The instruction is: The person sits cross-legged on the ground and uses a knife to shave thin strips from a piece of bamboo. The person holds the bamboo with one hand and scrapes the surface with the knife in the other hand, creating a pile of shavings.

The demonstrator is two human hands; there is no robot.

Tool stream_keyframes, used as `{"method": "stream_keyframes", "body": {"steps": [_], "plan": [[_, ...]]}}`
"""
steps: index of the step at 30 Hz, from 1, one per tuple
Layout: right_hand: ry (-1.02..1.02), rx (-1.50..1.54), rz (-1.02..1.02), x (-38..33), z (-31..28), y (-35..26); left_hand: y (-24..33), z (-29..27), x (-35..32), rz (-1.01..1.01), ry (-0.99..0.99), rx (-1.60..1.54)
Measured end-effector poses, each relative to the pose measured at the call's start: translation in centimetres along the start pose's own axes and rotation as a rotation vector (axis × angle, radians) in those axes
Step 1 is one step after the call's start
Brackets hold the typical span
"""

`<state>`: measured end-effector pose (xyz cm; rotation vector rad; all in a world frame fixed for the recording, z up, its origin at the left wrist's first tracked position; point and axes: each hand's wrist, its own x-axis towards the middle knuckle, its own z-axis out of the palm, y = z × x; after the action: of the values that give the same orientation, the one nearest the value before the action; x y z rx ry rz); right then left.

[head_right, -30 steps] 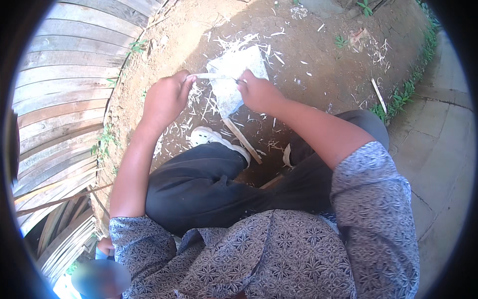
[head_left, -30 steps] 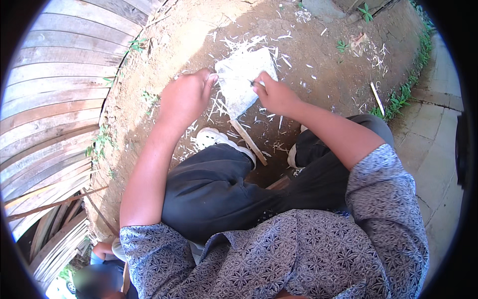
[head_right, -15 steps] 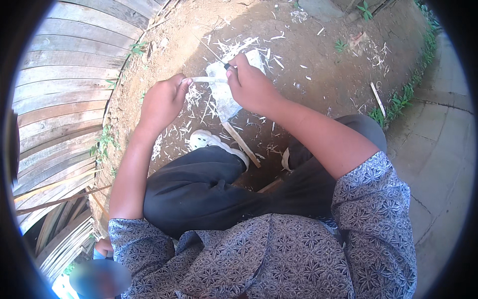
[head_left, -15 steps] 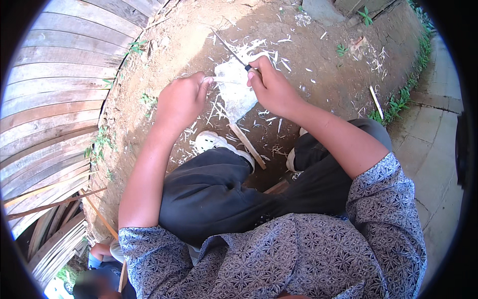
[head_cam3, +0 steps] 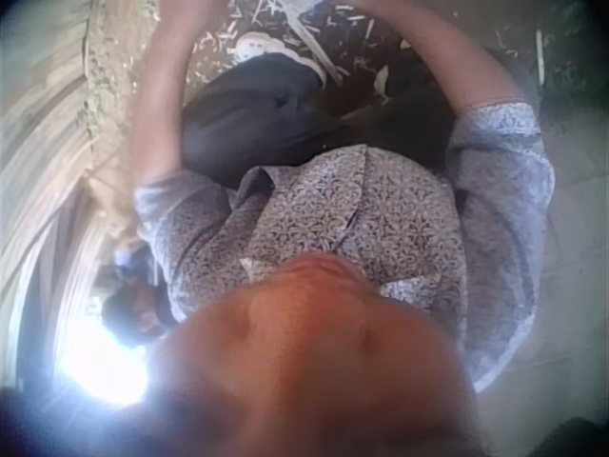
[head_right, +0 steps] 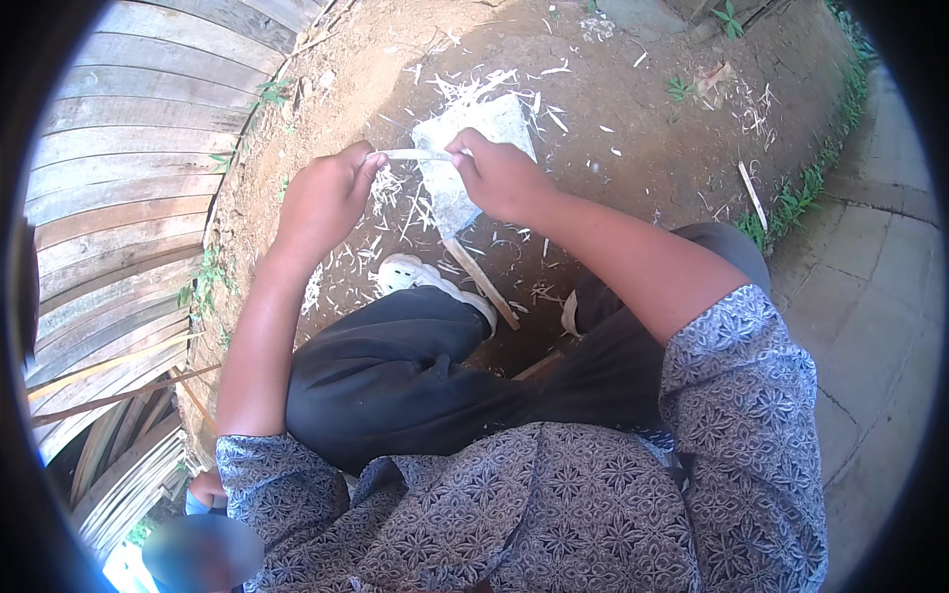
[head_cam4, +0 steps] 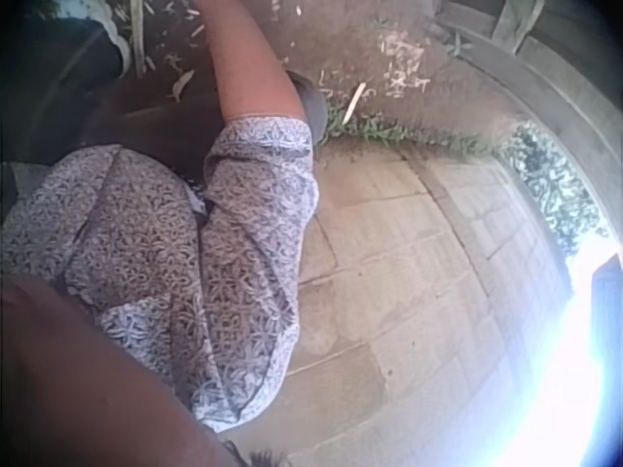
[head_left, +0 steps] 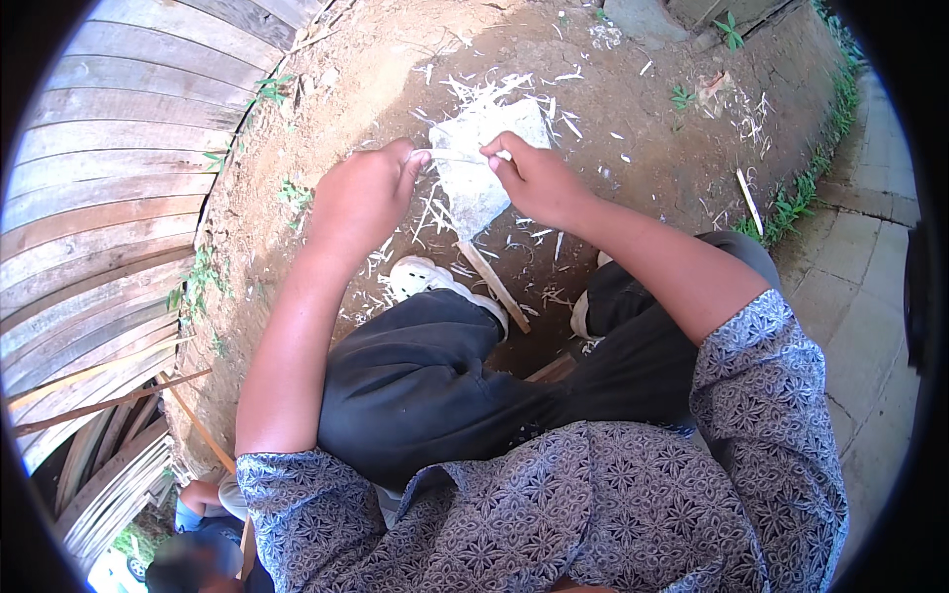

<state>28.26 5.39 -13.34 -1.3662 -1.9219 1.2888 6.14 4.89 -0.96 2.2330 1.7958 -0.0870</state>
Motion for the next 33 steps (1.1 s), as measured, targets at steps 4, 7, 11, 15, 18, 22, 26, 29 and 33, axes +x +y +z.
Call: {"method": "stream_keyframes", "body": {"steps": [4, 7, 11, 15, 18, 22, 26, 29, 33], "plan": [[0.062, 0.186, -0.152, -0.1, -1.9, -7.0, -0.4, -0.2, -1.1, 0.004, 0.021, 0.006], [-0.051, -0.084, 0.048, -0.6, 0.2, -1.0, 0.0, 0.1, -0.2, -0.001, -0.005, 0.025], [0.055, 0.022, -0.099, 0.1, 0.5, 0.5, 0.1, 0.4, -0.1, -0.009, -0.036, 0.068], [0.089, 0.239, -0.074, -0.4, -2.7, -7.7, -0.3, -0.4, -1.3, -0.025, -0.001, 0.052], [0.041, 0.035, 0.028, -1.7, 2.5, 3.9, 0.7, 0.1, 0.6, 0.002, -0.018, 0.038], [0.026, 0.167, -0.04, -0.3, -0.8, -5.0, -0.4, 0.3, -0.7, -0.062, -0.013, 0.036], [0.077, 0.197, -0.125, -1.4, -1.2, -6.5, -0.5, -0.3, -1.3, -0.096, -0.023, 0.035], [0.023, 0.013, -0.003, -1.2, 2.2, 2.7, 0.1, 0.5, 0.2, -0.055, -0.009, 0.001], [-0.042, 0.187, -0.001, -0.2, -1.6, -6.3, -1.4, 0.2, -1.2, -0.094, 0.015, -0.015]]}}
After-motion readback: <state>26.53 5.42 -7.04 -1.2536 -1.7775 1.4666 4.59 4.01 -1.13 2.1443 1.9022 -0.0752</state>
